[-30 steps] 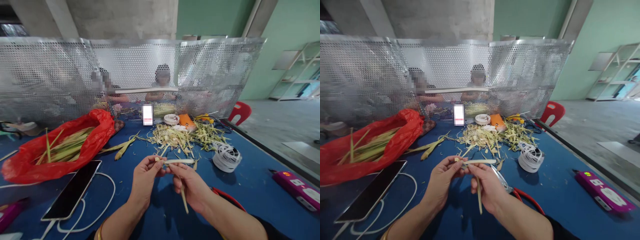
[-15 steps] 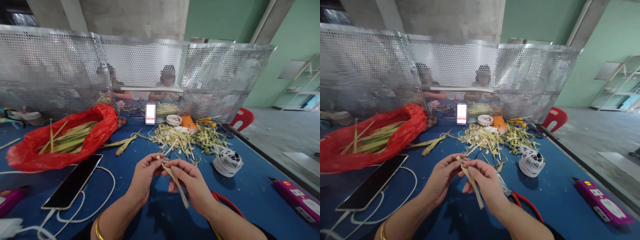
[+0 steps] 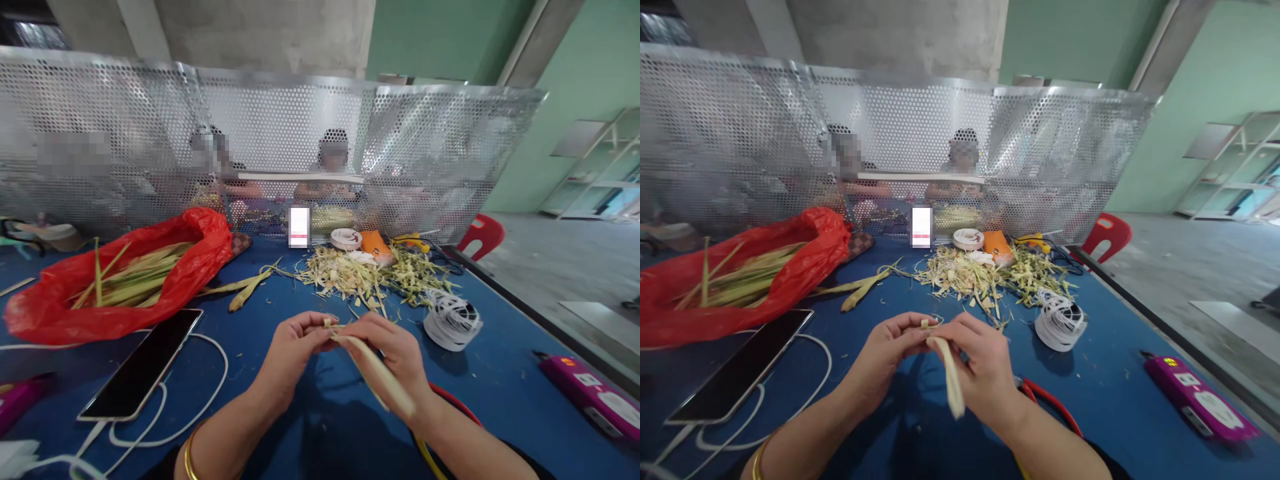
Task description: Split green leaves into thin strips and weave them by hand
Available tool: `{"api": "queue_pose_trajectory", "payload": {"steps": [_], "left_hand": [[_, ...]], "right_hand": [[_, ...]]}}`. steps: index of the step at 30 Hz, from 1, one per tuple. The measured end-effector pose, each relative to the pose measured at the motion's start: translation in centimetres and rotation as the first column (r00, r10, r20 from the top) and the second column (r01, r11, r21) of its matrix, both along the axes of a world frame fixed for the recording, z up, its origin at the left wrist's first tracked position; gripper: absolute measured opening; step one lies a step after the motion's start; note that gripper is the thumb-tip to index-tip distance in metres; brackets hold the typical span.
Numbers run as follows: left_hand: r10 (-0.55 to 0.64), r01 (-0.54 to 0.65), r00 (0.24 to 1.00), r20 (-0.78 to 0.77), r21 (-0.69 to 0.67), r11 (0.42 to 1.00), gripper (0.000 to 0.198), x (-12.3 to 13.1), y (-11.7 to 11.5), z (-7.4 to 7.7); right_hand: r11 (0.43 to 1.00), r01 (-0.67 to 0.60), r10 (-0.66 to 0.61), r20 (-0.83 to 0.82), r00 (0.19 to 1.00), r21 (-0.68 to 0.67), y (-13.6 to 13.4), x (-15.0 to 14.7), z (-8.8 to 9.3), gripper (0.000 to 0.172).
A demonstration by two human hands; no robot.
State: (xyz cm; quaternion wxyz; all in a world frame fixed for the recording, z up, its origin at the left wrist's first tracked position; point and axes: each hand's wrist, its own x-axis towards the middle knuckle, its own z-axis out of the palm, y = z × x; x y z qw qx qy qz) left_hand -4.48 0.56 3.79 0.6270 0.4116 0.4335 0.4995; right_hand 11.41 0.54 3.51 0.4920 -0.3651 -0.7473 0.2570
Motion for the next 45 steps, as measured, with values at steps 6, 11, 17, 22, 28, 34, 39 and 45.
{"api": "queue_pose_trajectory", "payload": {"steps": [6,11,17,22,28,34,39,45], "left_hand": [[-0.189,0.192,0.979,-0.081,0.028,0.981,0.018,0.2,-0.3,0.3],[-0.195,0.194,0.980,-0.040,-0.032,0.980,0.018,0.1,-0.1,0.0],[-0.049,0.042,0.996,-0.077,-0.094,0.995,0.024,0.7,-0.5,-0.2],[0.040,-0.050,0.995,-0.086,-0.117,0.992,0.025,0.9,-0.7,-0.3],[0.102,-0.115,0.992,-0.076,-0.179,0.977,0.023,0.4,-0.2,-0.5],[0.041,-0.062,0.982,-0.184,-0.110,0.992,0.020,0.4,-0.4,0.1],[0.014,-0.036,0.971,-0.237,-0.085,0.996,0.020,0.5,-0.4,0.3],[-0.027,0.012,0.966,-0.258,-0.061,0.998,0.019,0.3,-0.2,0.1]], "right_hand": [[0.982,0.189,-0.187,0.210,0.960,0.008,0.7,0.4,-0.3,0.025],[0.965,0.252,-0.215,0.340,0.916,-0.070,0.9,0.1,-1.0,0.023],[0.938,0.280,-0.232,0.232,0.945,-0.204,1.3,-0.1,-1.1,0.028],[0.855,0.128,-0.144,0.007,0.990,-0.502,2.0,-0.4,-1.9,0.028],[0.881,0.457,-0.471,-0.145,0.870,-0.123,2.7,0.5,-1.4,0.056],[0.867,0.024,-0.240,0.375,0.895,0.497,1.6,0.7,-0.1,0.030],[0.862,-0.087,-0.241,0.555,0.796,0.499,1.4,0.5,-0.5,0.021],[0.963,0.085,-0.161,0.290,0.944,0.256,1.1,-0.1,-0.7,0.014]]}}
